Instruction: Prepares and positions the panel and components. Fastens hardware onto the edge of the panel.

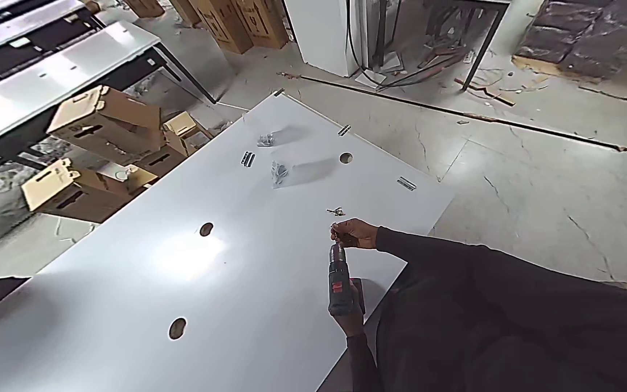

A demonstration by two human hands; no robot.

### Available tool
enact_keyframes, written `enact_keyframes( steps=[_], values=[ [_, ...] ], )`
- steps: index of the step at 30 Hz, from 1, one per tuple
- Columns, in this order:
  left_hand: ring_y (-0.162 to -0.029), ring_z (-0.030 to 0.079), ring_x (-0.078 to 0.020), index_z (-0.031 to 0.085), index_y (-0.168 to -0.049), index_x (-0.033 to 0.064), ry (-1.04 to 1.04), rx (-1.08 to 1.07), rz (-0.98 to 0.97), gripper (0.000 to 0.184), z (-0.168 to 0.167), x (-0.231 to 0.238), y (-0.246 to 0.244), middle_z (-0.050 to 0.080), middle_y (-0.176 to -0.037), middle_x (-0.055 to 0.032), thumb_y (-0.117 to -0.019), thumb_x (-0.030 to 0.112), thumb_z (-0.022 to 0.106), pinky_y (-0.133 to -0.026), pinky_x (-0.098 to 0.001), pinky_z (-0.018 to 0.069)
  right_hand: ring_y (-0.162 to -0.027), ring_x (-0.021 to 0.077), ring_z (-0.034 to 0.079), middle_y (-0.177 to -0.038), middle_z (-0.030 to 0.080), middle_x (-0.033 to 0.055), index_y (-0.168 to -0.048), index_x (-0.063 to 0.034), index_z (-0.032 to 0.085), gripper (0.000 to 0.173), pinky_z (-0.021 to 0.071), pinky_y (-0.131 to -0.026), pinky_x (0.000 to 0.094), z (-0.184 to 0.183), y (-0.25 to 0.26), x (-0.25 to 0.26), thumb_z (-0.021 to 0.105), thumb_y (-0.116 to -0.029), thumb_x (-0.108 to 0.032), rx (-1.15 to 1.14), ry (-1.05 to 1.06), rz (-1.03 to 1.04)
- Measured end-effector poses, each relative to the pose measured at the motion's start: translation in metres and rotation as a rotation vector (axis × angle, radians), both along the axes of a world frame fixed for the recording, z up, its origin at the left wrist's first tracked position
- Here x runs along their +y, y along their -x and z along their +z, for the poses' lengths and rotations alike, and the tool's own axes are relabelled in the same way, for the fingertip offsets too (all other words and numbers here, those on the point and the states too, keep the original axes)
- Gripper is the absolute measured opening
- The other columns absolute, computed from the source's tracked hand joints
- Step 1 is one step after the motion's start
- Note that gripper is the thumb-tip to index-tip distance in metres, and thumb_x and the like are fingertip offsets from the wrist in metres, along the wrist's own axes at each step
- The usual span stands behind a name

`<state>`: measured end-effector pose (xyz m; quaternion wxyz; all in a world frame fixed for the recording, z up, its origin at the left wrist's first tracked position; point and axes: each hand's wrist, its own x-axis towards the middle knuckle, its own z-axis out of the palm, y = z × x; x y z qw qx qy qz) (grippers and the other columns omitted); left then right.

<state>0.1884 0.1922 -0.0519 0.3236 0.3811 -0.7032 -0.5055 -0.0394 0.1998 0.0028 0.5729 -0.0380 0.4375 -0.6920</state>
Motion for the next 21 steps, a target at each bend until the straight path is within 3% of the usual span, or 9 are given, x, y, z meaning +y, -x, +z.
enact_keyframes(
  steps=[7, 10, 13, 16, 18, 21],
  values=[
    [-0.096, 0.068, -0.0163, 0.059, -0.123, -0.0158, -0.005, 0.061, -0.021, 0.042, 0.001, 0.011, -0.008, 0.069, -0.107, -0.023, -0.0915, 0.011, 0.069, -0.094, -0.032, 0.0547, -0.083, 0.0124, 0.068, -0.095, 0.068, 0.0024, -0.114, -0.0052, 0.063, 0.023, 0.0602, -0.079, 0.0326, 0.004, -0.007, 0.006, 0.052, -0.1089, -0.025, 0.14, -0.021, 0.114],
    [-0.099, 0.067, -0.012, 0.057, -0.125, -0.0143, -0.013, 0.11, -0.027, 0.043, -0.003, 0.012, -0.011, 0.068, -0.11, -0.0201, -0.0922, 0.011, 0.067, -0.095, -0.0275, 0.0541, -0.087, 0.0136, 0.069, -0.1, 0.07, 0.0042, -0.117, -0.0046, 0.065, 0.026, 0.0599, -0.081, 0.0345, 0.008, -0.009, 0.008, 0.052, -0.109, -0.026, 0.162, -0.006, 0.176],
    [-0.104, 0.065, -0.0087, 0.055, -0.129, -0.0135, -0.003, 0.141, -0.036, 0.044, 0.003, 0.015, -0.011, 0.067, -0.115, -0.0195, -0.0951, 0.011, 0.065, -0.098, -0.0234, 0.0514, -0.094, 0.0152, 0.07, -0.105, 0.071, 0.0059, -0.121, -0.0036, 0.066, 0.028, 0.0595, -0.086, 0.0374, -0.01, -0.012, 0.015, 0.052, -0.1091, -0.025, 0.206, 0.01, 0.223],
    [-0.097, 0.065, -0.0047, 0.057, -0.125, -0.0147, 0.012, 0.148, -0.042, 0.039, 0.003, 0.022, -0.012, 0.067, -0.109, -0.0179, -0.097, 0.012, 0.062, -0.094, -0.0196, 0.0512, -0.092, 0.0211, 0.073, -0.104, 0.075, 0.0123, -0.118, -0.0001, 0.072, 0.031, 0.059, -0.086, 0.0436, -0.058, -0.002, 0.019, 0.058, -0.1063, -0.026, 0.719, -0.269, 0.29],
    [-0.097, 0.065, -0.004, 0.058, -0.125, -0.0145, -0.003, 0.134, -0.051, 0.039, -0.002, 0.024, -0.016, 0.068, -0.108, -0.0167, -0.0981, 0.014, 0.061, -0.094, -0.0192, 0.0513, -0.101, 0.0313, 0.071, -0.107, 0.075, 0.0149, -0.118, -0.0076, 0.073, 0.035, 0.053, -0.093, 0.0588, -0.076, 0.009, 0.019, 0.065, -0.1008, -0.036, 1.082, -0.502, 0.388],
    [-0.1, 0.064, -0.0077, 0.056, -0.124, -0.015, -0.055, 0.051, -0.049, 0.04, -0.001, 0.033, -0.023, 0.066, -0.11, -0.0187, -0.0992, 0.016, 0.059, -0.096, -0.0232, 0.0512, -0.115, 0.0421, 0.065, -0.119, 0.069, 0.02, -0.132, -0.0134, 0.063, 0.047, 0.0515, -0.091, 0.0682, -0.078, 0.022, 0.012, 0.068, -0.0973, -0.045, 1.259, -0.674, 0.45]
  ],
)
